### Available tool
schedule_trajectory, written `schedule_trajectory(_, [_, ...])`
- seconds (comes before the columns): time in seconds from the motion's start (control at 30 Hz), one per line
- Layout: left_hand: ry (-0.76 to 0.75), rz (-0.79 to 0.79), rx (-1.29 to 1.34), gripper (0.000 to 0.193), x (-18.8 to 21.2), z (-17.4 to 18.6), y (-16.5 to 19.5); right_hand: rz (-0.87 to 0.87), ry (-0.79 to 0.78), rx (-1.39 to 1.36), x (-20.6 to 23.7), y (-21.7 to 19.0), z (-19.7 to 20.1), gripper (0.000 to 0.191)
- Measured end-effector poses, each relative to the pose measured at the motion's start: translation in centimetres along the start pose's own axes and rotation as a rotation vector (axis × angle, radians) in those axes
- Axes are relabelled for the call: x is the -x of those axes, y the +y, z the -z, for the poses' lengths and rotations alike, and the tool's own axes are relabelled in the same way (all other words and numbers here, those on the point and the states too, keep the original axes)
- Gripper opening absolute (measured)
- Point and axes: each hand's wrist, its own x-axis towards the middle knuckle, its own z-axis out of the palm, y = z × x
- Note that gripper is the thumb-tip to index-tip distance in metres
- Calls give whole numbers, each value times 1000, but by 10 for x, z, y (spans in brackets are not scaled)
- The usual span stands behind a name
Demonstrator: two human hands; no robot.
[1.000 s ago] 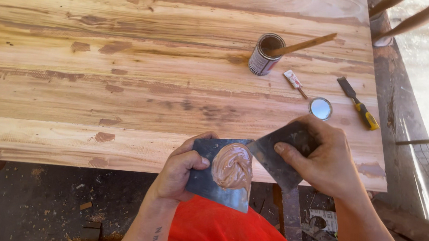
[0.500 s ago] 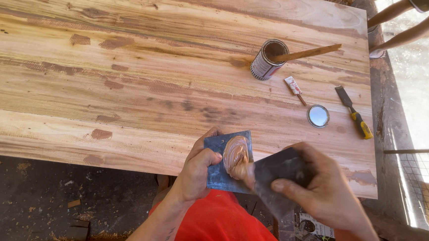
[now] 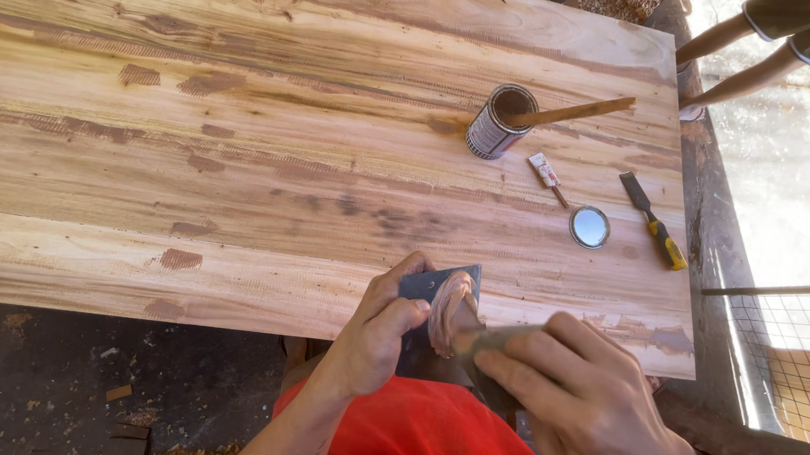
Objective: The person mixes wood filler with a stick and applies it to a large wooden board using a putty knife. They scrape the filler onto the knife, spread it into the board's grooves, and smooth the surface.
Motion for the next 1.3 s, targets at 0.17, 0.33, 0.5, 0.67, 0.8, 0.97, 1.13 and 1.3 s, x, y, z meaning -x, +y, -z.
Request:
schedule_trajectory(0.17, [-6, -15, -76, 19, 2, 1, 4, -99, 25, 138, -6, -2, -2, 46])
schedule_trajectory(0.33, [48, 13, -66, 23, 2, 6, 7, -11, -2, 11, -4, -3, -6, 45])
schedule_trajectory(0.5, [-43, -90, -29, 23, 5, 9, 7, -101, 24, 11, -1, 0, -5, 51])
schedule_trajectory(0.67, [-2, -42, -53, 23, 6, 9, 8, -152, 2, 54, -8, 0, -9, 50])
schedule_trajectory(0.8, [-4, -93, -64, 26, 9, 10, 8, -98, 11, -55, -9, -6, -9, 44])
schedule_trajectory(0.97, [-3, -101, -131, 24, 10, 8, 8, -212, 49, 18, -10, -1, -7, 44])
schedule_trajectory(1.13, [-29, -150, -173, 27, 12, 5, 13, -102, 74, -12, -4, 0, -15, 42])
schedule_trajectory(1.3, [-18, -93, -136, 25, 16, 11, 11, -155, -16, 122, 9, -1, -12, 51])
